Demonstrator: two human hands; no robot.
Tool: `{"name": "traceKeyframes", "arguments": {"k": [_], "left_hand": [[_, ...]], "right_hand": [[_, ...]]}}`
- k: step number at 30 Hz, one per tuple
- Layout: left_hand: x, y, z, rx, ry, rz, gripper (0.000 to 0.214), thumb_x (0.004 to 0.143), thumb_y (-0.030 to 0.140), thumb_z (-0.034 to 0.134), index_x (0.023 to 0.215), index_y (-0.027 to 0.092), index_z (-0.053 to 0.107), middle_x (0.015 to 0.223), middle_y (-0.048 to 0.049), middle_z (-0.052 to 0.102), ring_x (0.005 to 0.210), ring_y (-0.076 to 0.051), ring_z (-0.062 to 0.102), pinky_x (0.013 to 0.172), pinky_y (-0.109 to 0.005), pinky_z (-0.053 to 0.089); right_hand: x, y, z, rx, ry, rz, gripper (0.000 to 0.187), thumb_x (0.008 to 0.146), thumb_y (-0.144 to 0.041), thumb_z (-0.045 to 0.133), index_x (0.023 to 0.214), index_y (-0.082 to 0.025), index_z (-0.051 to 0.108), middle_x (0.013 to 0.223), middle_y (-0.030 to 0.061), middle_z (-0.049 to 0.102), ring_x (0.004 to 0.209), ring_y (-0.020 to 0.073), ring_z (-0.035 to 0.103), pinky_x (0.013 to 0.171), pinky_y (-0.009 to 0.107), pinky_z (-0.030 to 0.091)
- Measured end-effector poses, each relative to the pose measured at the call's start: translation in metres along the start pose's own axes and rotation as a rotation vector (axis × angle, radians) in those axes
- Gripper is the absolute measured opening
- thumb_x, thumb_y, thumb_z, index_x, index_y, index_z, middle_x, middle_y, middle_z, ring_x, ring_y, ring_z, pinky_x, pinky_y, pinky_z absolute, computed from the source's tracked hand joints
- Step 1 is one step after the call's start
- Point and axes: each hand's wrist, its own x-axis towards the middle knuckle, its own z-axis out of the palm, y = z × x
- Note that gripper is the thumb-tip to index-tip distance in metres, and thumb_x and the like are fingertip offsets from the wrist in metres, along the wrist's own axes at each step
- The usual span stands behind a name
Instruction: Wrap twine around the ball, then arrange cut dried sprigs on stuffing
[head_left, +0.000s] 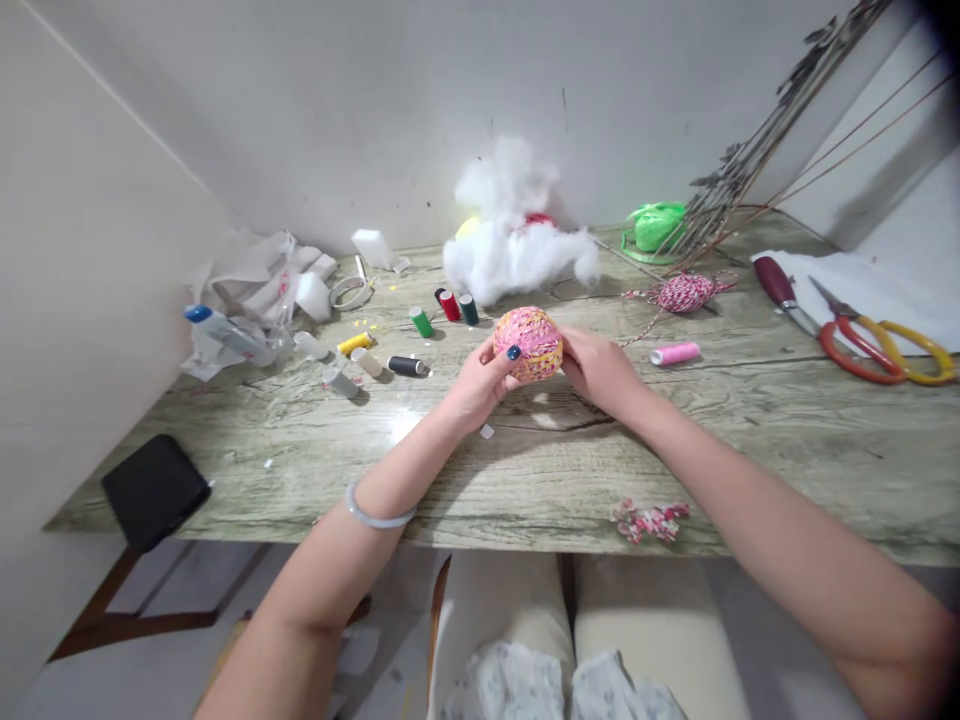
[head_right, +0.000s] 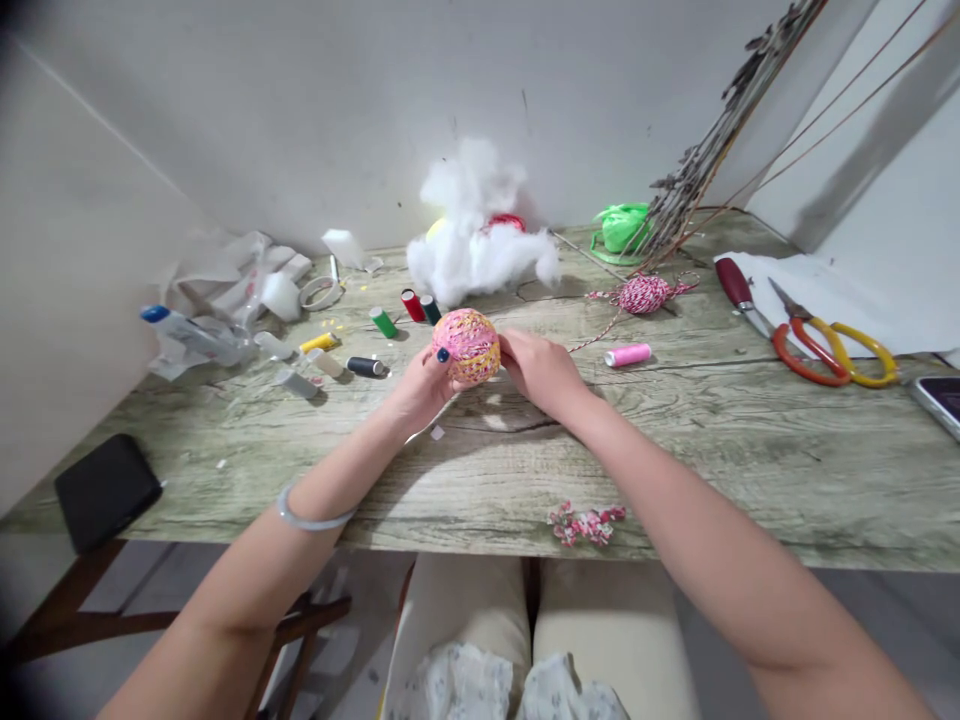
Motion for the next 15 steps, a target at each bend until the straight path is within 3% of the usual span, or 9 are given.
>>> {"name": "traceKeyframes", "arguments": {"k": [7, 11, 15], "left_hand": [[0.01, -0.002, -0.009, 0.129, 0.144, 0.143, 0.071, 0.065, 0.06, 0.079, 0.12, 0.019, 0.06, 0.131, -0.012, 0.062, 0.121, -0.029, 0.059, 0.097, -0.037, 0.052], [0.013, -0.003, -0.016, 0.374, 0.164, 0.291, 0.066, 0.072, 0.059, 0.074, 0.121, 0.017, 0.06, 0.127, -0.012, 0.064, 0.12, -0.027, 0.059, 0.103, -0.037, 0.047], [0.013, 0.0, -0.017, 0.561, 0.12, 0.287, 0.06, 0.078, 0.046, 0.071, 0.127, 0.017, 0.055, 0.133, -0.0116, 0.061, 0.121, -0.025, 0.058, 0.103, -0.036, 0.047]], "right_hand": [[-0.001, -0.002, -0.003, -0.129, -0.123, -0.101, 0.025, 0.097, -0.025, 0.045, 0.103, -0.019, 0.068, 0.098, 0.0087, 0.071, 0.089, 0.0225, 0.064, 0.072, 0.029, 0.041], [-0.002, -0.003, -0.004, -0.097, -0.095, -0.152, 0.022, 0.097, -0.025, 0.046, 0.099, -0.02, 0.068, 0.095, 0.0064, 0.071, 0.086, 0.0206, 0.064, 0.069, 0.028, 0.039], [-0.002, -0.002, -0.003, -0.035, -0.042, -0.173, 0.022, 0.098, -0.028, 0.046, 0.091, -0.02, 0.066, 0.09, 0.0057, 0.07, 0.078, 0.0188, 0.061, 0.068, 0.028, 0.039]]}}
